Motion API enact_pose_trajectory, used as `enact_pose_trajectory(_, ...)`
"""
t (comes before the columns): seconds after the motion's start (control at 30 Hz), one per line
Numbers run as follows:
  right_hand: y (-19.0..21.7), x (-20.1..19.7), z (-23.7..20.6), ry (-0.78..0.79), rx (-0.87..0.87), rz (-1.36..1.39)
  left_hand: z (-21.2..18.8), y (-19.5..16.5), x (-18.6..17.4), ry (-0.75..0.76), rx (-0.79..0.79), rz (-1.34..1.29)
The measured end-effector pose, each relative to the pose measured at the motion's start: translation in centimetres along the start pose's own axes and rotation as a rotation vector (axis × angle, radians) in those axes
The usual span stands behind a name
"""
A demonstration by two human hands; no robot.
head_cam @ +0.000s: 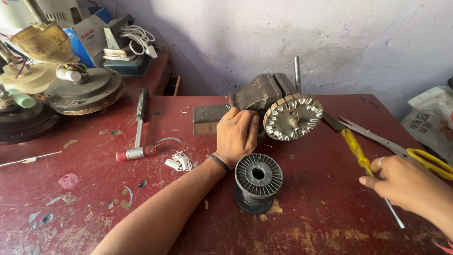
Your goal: The person winds copper wire around the slots of a motor armature held in a bench vise. They use a yellow-handled screwdriver to guide and pack the wire into the slots, then trim excess wire with scissors. The process is repeated for multiple slots.
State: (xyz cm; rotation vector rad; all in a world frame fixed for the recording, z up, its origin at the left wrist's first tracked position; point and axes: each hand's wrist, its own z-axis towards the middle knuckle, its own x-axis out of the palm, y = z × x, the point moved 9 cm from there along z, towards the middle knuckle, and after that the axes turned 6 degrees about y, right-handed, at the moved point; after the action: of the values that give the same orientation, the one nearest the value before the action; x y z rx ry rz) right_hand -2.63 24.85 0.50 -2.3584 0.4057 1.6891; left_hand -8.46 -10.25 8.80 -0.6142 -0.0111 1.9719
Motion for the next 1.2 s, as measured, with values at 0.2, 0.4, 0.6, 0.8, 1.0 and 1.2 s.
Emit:
enact_pose_trajectory(0.2,1.9,-0.3,-1.2,-0.015,-0.047,-0.138,0.0,-0.2,0.0,-0.005,0.004,0.009)
enact_pose_trajectory(0.4,7.3,-6.9,-6.5,-0.332,-0.243,0.166,0.0,-0.1,0.3,0.007,-0.011,0.028)
enact_pose_trajectory(0.6,14.7,-11.9,-11.1,-0.686,-0.679,0.395,0.0,-0.2,0.1,0.01,-0.008,0.018)
enact_pose_trajectory(0.8,17.2,-13.1,-12.1,-0.79,-0.788,0.476,-0.1,0.0,-0.3,0.011,0.013,-0.001)
enact_pose_trajectory(1.0,17.8,-13.6,-12.8,-0.871,-0.876,0.408,0.0,0.4,-0.2,0.005,0.017,0.001)
enact_pose_trajectory(1.2,19.1,-15.1,-12.6,-0.942,-0.915,0.095,0.0,0.5,-0.2,0.004,0.015,-0.002)
